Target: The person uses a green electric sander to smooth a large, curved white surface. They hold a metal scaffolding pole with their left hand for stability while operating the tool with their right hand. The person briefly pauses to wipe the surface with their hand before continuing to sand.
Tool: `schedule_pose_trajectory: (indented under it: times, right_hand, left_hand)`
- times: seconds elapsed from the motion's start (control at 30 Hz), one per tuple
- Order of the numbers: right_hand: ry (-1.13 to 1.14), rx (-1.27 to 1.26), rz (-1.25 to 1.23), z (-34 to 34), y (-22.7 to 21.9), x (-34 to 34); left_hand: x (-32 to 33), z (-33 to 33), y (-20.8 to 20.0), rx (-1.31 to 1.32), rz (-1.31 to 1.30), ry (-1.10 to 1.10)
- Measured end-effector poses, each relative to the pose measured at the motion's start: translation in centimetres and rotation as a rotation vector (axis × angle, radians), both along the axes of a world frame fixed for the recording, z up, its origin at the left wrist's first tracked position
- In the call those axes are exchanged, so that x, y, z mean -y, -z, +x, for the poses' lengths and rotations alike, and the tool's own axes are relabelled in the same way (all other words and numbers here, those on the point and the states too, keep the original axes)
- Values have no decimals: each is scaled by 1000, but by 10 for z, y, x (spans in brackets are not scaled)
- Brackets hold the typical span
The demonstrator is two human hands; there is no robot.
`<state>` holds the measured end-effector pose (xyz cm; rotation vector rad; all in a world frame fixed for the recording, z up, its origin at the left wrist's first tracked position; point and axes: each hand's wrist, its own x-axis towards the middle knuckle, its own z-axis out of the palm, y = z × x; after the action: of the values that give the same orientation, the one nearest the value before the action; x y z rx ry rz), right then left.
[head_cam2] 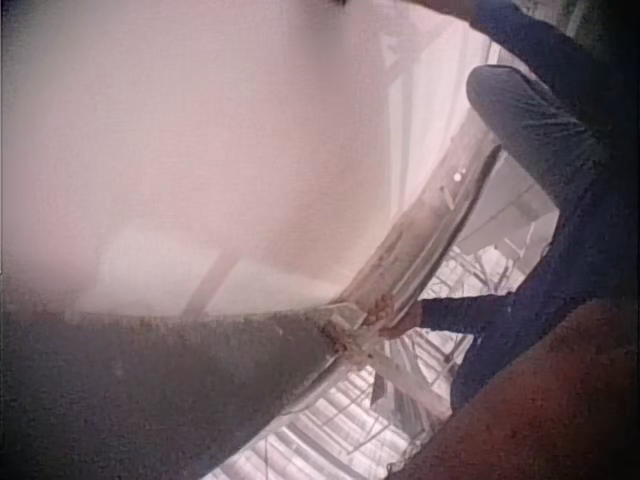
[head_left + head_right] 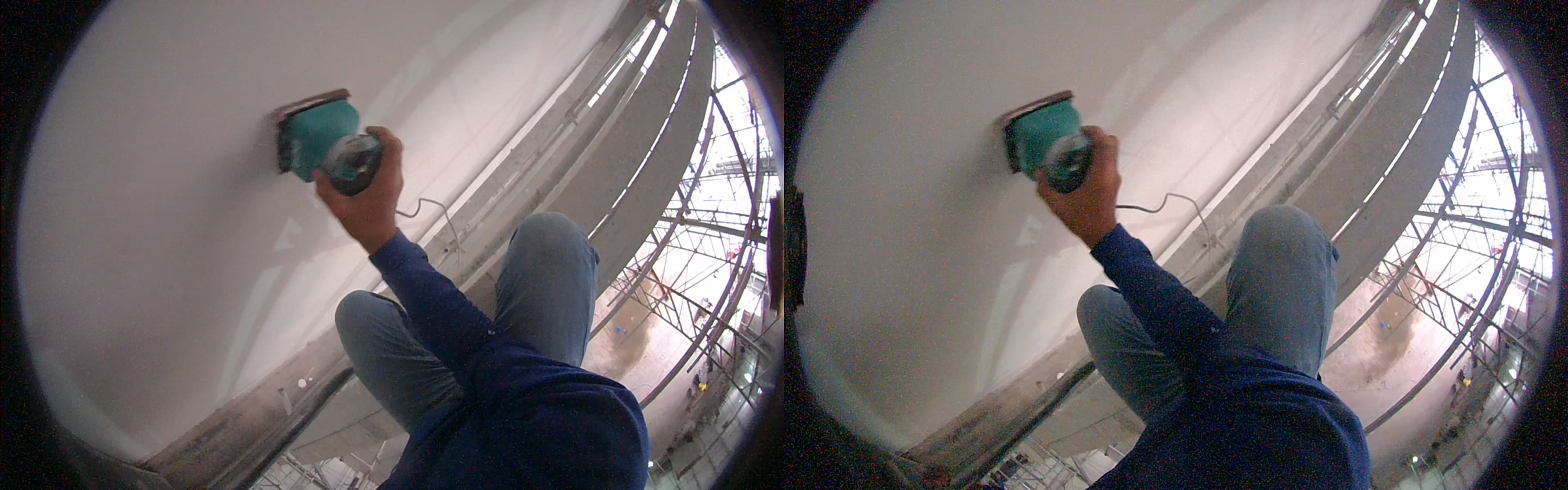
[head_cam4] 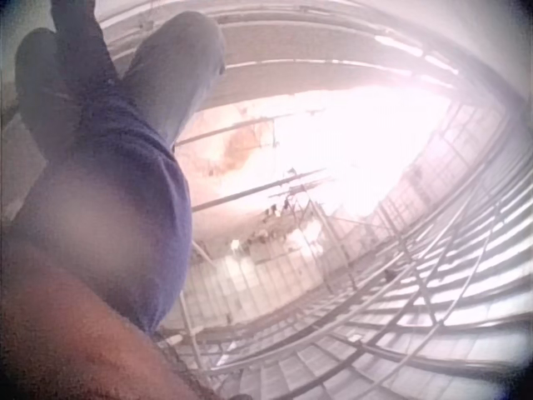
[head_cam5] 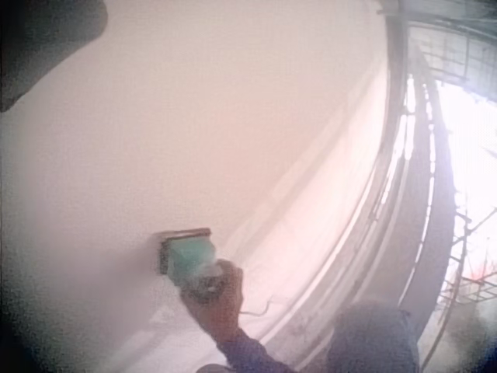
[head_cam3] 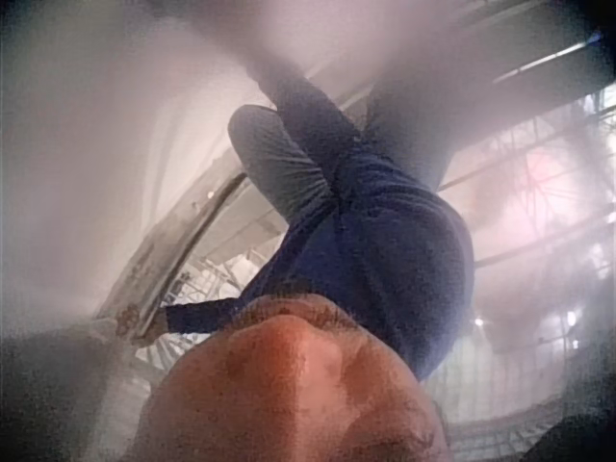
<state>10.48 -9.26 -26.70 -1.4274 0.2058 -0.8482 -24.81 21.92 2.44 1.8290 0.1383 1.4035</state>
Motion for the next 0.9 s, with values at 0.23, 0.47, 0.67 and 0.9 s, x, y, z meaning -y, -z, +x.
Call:
schedule_pose_trajectory:
  times: [0.23, 0.47, 0.67, 0.9]
  right_hand:
    - [-107, -126, 859, 17, 111, 26]
    - [-69, -210, 1141, 26, 159, 41]
    - [-91, -54, 880, 34, 98, 66]
    - [-31, 104, 262, 48, -43, 109]
  left_hand:
    - [-20, -15, -8, 132, -234, 293]
    - [-32, -18, -3, 30, 301, -304]
    - [-10, -22, 12, 30, -4, 218]
    - [-7, -13, 22, 2, -18, 293]
